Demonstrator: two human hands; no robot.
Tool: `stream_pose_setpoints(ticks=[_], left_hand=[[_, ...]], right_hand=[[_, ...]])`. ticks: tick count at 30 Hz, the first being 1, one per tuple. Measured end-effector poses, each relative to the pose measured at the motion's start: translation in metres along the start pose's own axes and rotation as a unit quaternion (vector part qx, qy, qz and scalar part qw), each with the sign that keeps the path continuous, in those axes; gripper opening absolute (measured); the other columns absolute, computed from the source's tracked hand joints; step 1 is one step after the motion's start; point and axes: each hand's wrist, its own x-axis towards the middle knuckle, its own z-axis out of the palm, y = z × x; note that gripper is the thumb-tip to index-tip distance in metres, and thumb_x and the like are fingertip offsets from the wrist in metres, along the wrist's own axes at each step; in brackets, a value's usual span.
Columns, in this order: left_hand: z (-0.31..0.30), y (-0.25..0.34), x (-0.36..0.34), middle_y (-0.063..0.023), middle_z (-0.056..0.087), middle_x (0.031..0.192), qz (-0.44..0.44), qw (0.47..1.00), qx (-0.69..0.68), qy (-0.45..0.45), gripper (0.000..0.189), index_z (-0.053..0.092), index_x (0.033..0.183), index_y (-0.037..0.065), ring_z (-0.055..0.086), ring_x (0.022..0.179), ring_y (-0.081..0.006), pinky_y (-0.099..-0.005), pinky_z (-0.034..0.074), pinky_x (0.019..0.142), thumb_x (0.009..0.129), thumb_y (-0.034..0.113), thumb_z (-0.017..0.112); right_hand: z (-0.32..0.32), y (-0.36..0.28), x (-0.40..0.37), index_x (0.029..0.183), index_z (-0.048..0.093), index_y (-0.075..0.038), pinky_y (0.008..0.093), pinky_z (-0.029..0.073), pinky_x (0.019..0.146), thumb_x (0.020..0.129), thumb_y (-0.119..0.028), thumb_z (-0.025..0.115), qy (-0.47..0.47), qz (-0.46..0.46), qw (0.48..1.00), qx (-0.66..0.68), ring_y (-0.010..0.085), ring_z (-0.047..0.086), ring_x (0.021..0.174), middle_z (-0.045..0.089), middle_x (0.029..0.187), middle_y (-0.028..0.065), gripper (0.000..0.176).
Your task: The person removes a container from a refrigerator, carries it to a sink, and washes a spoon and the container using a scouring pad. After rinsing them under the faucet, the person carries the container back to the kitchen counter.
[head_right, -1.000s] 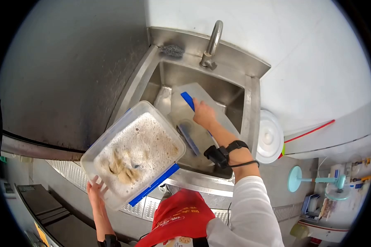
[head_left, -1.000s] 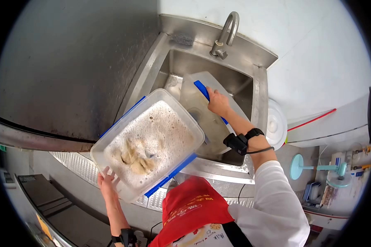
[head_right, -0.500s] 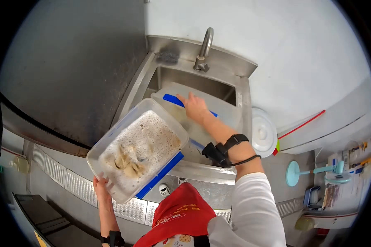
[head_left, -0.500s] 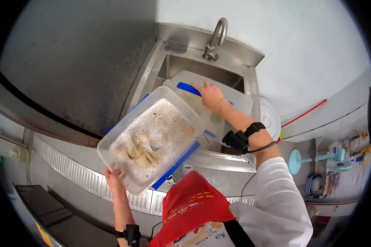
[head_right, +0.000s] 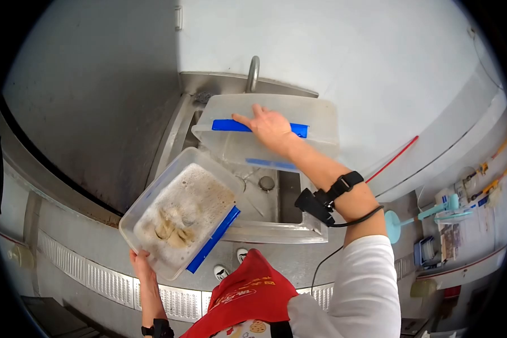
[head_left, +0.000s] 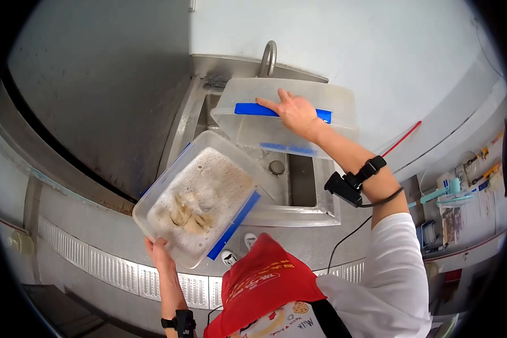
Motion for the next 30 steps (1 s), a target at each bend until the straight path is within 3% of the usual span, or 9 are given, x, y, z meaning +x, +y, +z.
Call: stream_pose_setpoints(ticks=[8,11,18,19,21,23,24,26,30], left_hand=[[-0.006,-0.007,0.005,-0.0099,0.051,0.105,0.013,1.000,0.018,-0.010,0.050,0.044,0.114,0.001,0.048,0.094,-0.0211,-0.0317,0.040,0.085,0.064,0.004,0.048],[-0.011,-0.009,0.010,-0.0093,0.050,0.105,0.006,0.999,0.044,-0.006,0.051,0.044,0.114,0.003,0.048,0.095,-0.0216,-0.0346,0.040,0.084,0.064,0.005,0.049],[-0.002,0.000,0.002,-0.0104,0.047,0.114,-0.038,0.995,0.079,0.046,0.056,0.043,0.120,0.009,0.047,0.100,-0.0267,-0.0474,0.043,0.077,0.064,0.005,0.048],[-0.005,-0.001,0.002,-0.0106,0.046,0.115,-0.040,0.994,0.085,0.053,0.056,0.043,0.121,0.008,0.047,0.100,-0.0270,-0.0480,0.043,0.076,0.065,0.005,0.048],[-0.009,-0.006,0.005,-0.0129,0.042,0.121,-0.038,0.992,0.099,0.066,0.050,0.043,0.116,0.006,0.044,0.107,-0.0337,-0.0538,0.042,0.078,0.066,0.008,0.050],[-0.004,-0.004,-0.006,-0.0171,0.037,0.129,-0.034,0.992,0.096,0.073,0.039,0.045,0.103,0.001,0.038,0.115,-0.0410,-0.0611,0.038,0.083,0.067,0.012,0.052],[-0.004,-0.007,-0.007,-0.0162,0.037,0.129,-0.034,0.991,0.094,0.089,0.044,0.043,0.110,0.002,0.039,0.116,-0.0407,-0.0599,0.040,0.082,0.067,0.010,0.051],[-0.008,-0.012,-0.010,-0.0144,0.037,0.130,-0.032,0.988,0.090,0.123,0.056,0.039,0.123,0.006,0.040,0.117,-0.0401,-0.0575,0.043,0.081,0.067,0.007,0.047],[-0.002,-0.010,-0.019,-0.0130,0.025,0.140,-0.050,0.989,0.091,0.108,0.063,0.029,0.126,0.000,0.031,0.124,-0.0429,-0.0585,0.040,0.084,0.066,0.010,0.047]], right_hand=[[-0.008,0.042,-0.048,0.126,0.046,-0.036,0.0366,0.049,0.058,0.070,0.003,0.053,0.043,0.008,0.998,0.034,0.0254,0.056,0.075,0.046,0.082,0.0103,0.069],[-0.003,0.076,-0.075,0.121,0.051,-0.034,0.0379,0.048,0.057,0.067,0.003,0.055,0.036,0.093,0.989,0.108,0.0274,0.055,0.069,0.046,0.080,0.0096,0.066],[0.042,0.191,-0.173,0.101,0.064,-0.019,0.0362,0.046,0.062,0.064,0.000,0.055,0.180,0.294,0.900,0.268,0.0278,0.056,0.069,0.053,0.073,0.0096,0.042],[0.057,0.214,-0.191,0.099,0.065,-0.014,0.0327,0.045,0.061,0.065,-0.002,0.056,0.210,0.310,0.886,0.275,0.0224,0.054,0.065,0.056,0.073,0.0080,0.037],[0.097,0.262,-0.232,0.101,0.064,-0.012,0.0294,0.044,0.060,0.065,-0.005,0.056,0.256,0.375,0.832,0.319,0.0148,0.053,0.064,0.058,0.075,0.0046,0.037],[0.120,0.298,-0.275,0.102,0.064,-0.008,0.0281,0.043,0.060,0.065,-0.006,0.057,0.205,0.496,0.769,0.348,0.0118,0.052,0.067,0.058,0.076,0.0032,0.037],[0.132,0.317,-0.295,0.102,0.063,-0.006,0.0274,0.043,0.060,0.065,-0.007,0.058,0.177,0.551,0.731,0.360,0.0102,0.052,0.068,0.059,0.077,0.0026,0.038],[0.180,0.343,-0.340,0.103,0.061,-0.004,0.0253,0.039,0.057,0.066,-0.009,0.057,0.230,0.607,0.636,0.418,0.0108,0.049,0.064,0.056,0.076,0.0020,0.038],[0.302,0.357,-0.427,0.104,0.056,-0.004,0.0281,0.043,0.060,0.067,-0.007,0.058,0.308,0.726,0.414,0.455,0.0150,0.052,0.066,0.055,0.076,0.0034,0.037]])
